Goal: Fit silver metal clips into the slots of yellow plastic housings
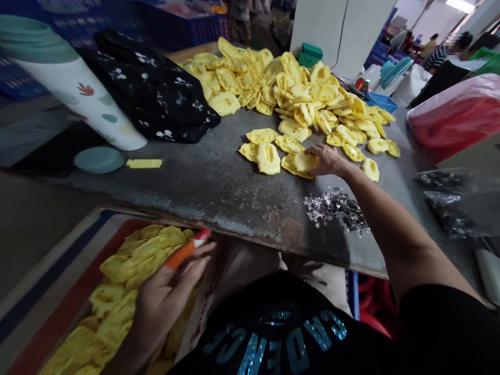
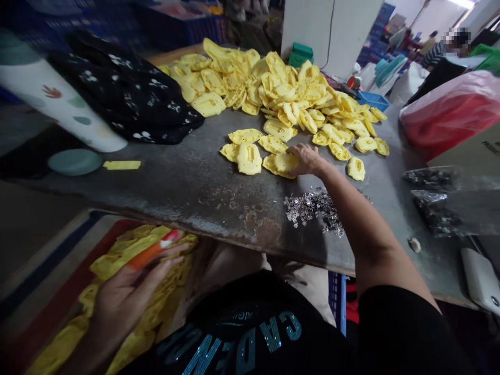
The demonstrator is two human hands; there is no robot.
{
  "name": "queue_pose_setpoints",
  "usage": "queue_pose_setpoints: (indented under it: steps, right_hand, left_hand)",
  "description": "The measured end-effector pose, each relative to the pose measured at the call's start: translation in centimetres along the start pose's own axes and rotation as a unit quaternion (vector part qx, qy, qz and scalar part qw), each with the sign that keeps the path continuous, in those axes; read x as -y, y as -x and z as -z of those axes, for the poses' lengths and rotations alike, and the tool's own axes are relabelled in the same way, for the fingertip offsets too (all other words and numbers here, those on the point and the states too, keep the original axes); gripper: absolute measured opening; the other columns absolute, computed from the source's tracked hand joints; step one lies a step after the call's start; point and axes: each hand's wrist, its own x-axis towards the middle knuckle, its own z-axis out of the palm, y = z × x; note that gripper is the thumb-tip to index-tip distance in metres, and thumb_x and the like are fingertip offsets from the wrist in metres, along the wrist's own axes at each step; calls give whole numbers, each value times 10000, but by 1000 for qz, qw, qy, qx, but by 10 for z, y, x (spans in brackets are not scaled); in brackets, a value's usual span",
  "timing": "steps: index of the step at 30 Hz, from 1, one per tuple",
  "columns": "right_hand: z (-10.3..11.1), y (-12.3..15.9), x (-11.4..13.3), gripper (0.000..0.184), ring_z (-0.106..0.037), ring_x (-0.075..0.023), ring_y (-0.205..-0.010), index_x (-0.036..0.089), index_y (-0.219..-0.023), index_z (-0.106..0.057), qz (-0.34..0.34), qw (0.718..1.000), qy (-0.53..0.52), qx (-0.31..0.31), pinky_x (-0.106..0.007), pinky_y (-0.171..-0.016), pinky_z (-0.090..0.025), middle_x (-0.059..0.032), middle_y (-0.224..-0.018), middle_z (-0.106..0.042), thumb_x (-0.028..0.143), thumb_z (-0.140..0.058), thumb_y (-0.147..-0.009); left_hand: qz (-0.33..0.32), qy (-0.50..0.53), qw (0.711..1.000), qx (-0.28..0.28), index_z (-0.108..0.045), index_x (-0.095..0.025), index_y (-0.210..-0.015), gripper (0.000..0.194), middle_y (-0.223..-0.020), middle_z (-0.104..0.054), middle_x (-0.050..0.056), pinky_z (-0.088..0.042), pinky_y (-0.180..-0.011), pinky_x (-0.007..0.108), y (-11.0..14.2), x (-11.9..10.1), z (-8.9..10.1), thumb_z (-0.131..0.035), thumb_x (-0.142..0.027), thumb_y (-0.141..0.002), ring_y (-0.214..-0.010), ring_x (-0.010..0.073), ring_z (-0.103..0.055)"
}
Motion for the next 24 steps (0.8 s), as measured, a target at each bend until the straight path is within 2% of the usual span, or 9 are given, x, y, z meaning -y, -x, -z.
queue_pose_setpoints:
  steps: [3, 4, 7, 10, 13, 16, 18, 21, 24]
  right_hand:
    - [8, 40, 18, 878, -590, -459, -1470, 149, -1641, -559, -3, 999, -13, -49, -646, -1225, -472, -264, -1615, -622, 376, -875, -854]
    - [9, 61, 29, 903, -571, -441, -1492, 170, -1668, -527, 8, 998, -19, -64, -626, -1243, -450, -244, -1648, -602, 376, -875, -860]
    - [5, 132, 77, 939, -588, -402, -1450, 181, -1719, -444, 194, 975, -62, -89, -602, -1216, -435, -194, -1577, -665, 448, -857, -919]
    - [-10, 197, 124, 693, -600, -334, -1435, 189, -1733, -439, 300, 949, -88, -32, -535, -1178, -440, -168, -1604, -674, 421, -652, -1115]
    - [-26, 248, 136, 614, -574, -316, -1522, 126, -1727, -439, 281, 946, -142, -78, -510, -1158, -440, -201, -1679, -644, 444, -522, -1209]
    - [-43, 290, 109, 565, -603, -302, -1547, 202, -1638, -557, 217, 934, -228, -167, -496, -1187, -460, -169, -1681, -665, 543, -582, -1188]
    - [-56, 310, 81, 409, -690, -300, -1441, 292, -1502, -678, 119, 934, -266, -207, -499, -1168, -491, -107, -1571, -751, 512, -661, -1158]
    - [-80, 324, 41, 103, -780, -282, -1130, 302, -1159, -804, -74, 932, -232, -269, -475, -1022, -506, -40, -1177, -855, 346, -721, -1116]
    - [-100, 321, 17, 75, -753, -287, -1034, 289, -1045, -818, -193, 920, -171, -296, -462, -959, -465, -31, -1034, -825, 302, -745, -1060]
  left_hand:
    - [50, 136, 979, 143, -831, -232, -1405, 500, -1528, -796, 163, -729, -940, 435, -10, -27, -60, -834, -565, -1032, -1220, 371, -837]
    - [88, 187, 956, 206, -814, -218, -1435, 545, -1542, -783, 193, -733, -886, 412, -15, -35, -75, -817, -594, -1039, -1192, 362, -847]
    - [219, 305, 848, 375, -768, -230, -1499, 679, -1510, -799, 207, -751, -786, 415, -33, -43, -107, -759, -728, -1037, -1229, 388, -845]
    - [250, 385, 773, 437, -829, -267, -1366, 398, -1337, -891, 49, -773, -847, 442, -40, -33, -125, -802, -534, -1072, -1122, 313, -881]
    - [277, 399, 733, 476, -866, -236, -1285, 276, -1209, -917, 14, -759, -883, 389, -32, -23, -132, -696, -409, -1153, -1051, 268, -896]
    - [303, 377, 691, 537, -823, -261, -1427, 389, -1358, -881, 61, -741, -983, 461, -20, -27, -139, -683, -494, -1148, -1169, 319, -874]
    - [310, 362, 673, 566, -731, -306, -1581, 502, -1553, -794, 106, -723, -1042, 513, -15, -33, -145, -715, -504, -1120, -1312, 350, -825]
    - [307, 357, 690, 550, -690, -288, -1636, 573, -1644, -728, 144, -719, -1061, 500, -11, -41, -154, -716, -508, -1106, -1414, 354, -772]
    - [295, 348, 730, 509, -734, -275, -1586, 587, -1590, -766, 127, -716, -1074, 483, -8, -45, -156, -731, -577, -1082, -1428, 356, -762]
